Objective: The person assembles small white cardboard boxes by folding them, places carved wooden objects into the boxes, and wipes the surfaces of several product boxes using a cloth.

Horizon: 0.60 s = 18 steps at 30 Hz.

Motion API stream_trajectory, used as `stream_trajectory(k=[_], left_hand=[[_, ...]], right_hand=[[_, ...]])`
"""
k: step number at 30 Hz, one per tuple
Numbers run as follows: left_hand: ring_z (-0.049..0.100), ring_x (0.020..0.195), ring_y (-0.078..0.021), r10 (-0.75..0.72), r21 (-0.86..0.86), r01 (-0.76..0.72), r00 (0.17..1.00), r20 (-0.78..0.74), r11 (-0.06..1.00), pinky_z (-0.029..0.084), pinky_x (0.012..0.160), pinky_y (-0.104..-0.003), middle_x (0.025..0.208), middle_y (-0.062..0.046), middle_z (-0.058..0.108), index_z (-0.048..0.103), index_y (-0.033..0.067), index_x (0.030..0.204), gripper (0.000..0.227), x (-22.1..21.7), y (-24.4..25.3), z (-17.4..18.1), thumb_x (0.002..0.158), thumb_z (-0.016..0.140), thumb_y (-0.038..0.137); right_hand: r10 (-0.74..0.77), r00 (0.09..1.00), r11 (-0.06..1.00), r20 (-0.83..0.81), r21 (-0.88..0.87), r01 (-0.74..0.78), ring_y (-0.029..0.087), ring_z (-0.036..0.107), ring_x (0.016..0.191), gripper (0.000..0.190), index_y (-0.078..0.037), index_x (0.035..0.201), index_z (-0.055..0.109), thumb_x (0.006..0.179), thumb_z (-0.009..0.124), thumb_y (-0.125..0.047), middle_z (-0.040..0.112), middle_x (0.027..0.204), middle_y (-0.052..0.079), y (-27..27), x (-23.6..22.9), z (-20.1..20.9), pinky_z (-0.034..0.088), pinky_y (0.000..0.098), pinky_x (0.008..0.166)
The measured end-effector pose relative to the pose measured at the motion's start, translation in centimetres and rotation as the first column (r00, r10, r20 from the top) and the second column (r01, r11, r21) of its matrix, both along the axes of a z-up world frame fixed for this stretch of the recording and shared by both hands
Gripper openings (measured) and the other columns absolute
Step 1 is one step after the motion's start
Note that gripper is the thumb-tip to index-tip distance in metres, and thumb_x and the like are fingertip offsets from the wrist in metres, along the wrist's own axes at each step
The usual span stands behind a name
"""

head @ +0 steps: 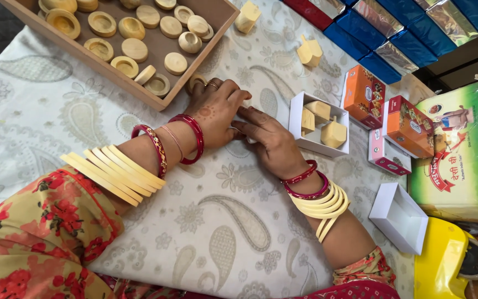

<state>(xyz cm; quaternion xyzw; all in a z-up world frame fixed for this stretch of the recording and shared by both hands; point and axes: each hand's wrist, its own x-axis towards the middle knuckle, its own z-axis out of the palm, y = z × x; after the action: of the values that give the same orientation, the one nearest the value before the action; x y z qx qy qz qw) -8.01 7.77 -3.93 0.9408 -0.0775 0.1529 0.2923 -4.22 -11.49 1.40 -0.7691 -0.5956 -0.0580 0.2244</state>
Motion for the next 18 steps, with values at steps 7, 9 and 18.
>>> stream_trajectory(k=[7, 9, 18], left_hand=[[0.044, 0.128, -0.0306, -0.042, 0.083, 0.05, 0.995, -0.095, 0.995, 0.03, 0.105, -0.056, 0.13, -0.004, 0.052, 0.064, 0.0235, 0.124, 0.056, -0.6, 0.3, 1.1, 0.074, 0.086, 0.036], [0.044, 0.125, -0.0327, -0.04, 0.045, 0.042, 0.998, -0.051, 0.998, 0.031, 0.101, -0.056, 0.128, -0.008, 0.052, 0.062, 0.018, 0.13, 0.066, -0.5, 0.3, 0.8, 0.072, 0.086, 0.037], [0.046, 0.124, -0.0324, -0.056, 0.053, 0.057, 0.998, -0.02, 0.997, 0.032, 0.103, -0.056, 0.127, -0.006, 0.054, 0.069, 0.0196, 0.119, 0.052, -0.6, 0.4, 0.7, 0.075, 0.085, 0.041]], right_hand=[[-0.129, 0.98, 0.992, 0.149, 0.022, 0.127, 0.027, 0.068, 0.107, 0.032, -0.007, 0.107, 0.075, 0.082, 0.067, 0.011, 0.072, 0.114, 0.008, -1.5, 0.2, -1.4, 0.055, 0.035, 0.092], [-0.23, 0.972, 0.969, 0.044, 0.103, 0.224, 0.026, 0.07, 0.104, 0.029, -0.006, 0.104, 0.073, 0.083, 0.065, 0.012, 0.073, 0.108, 0.007, -2.0, 0.6, -2.4, 0.056, 0.0347, 0.089], [-0.127, 0.992, 0.989, 0.003, 0.073, 0.127, 0.033, 0.066, 0.11, 0.029, -0.002, 0.107, 0.069, 0.08, 0.073, 0.005, 0.068, 0.119, 0.014, -1.2, 1.0, -0.9, 0.055, 0.0398, 0.092]])
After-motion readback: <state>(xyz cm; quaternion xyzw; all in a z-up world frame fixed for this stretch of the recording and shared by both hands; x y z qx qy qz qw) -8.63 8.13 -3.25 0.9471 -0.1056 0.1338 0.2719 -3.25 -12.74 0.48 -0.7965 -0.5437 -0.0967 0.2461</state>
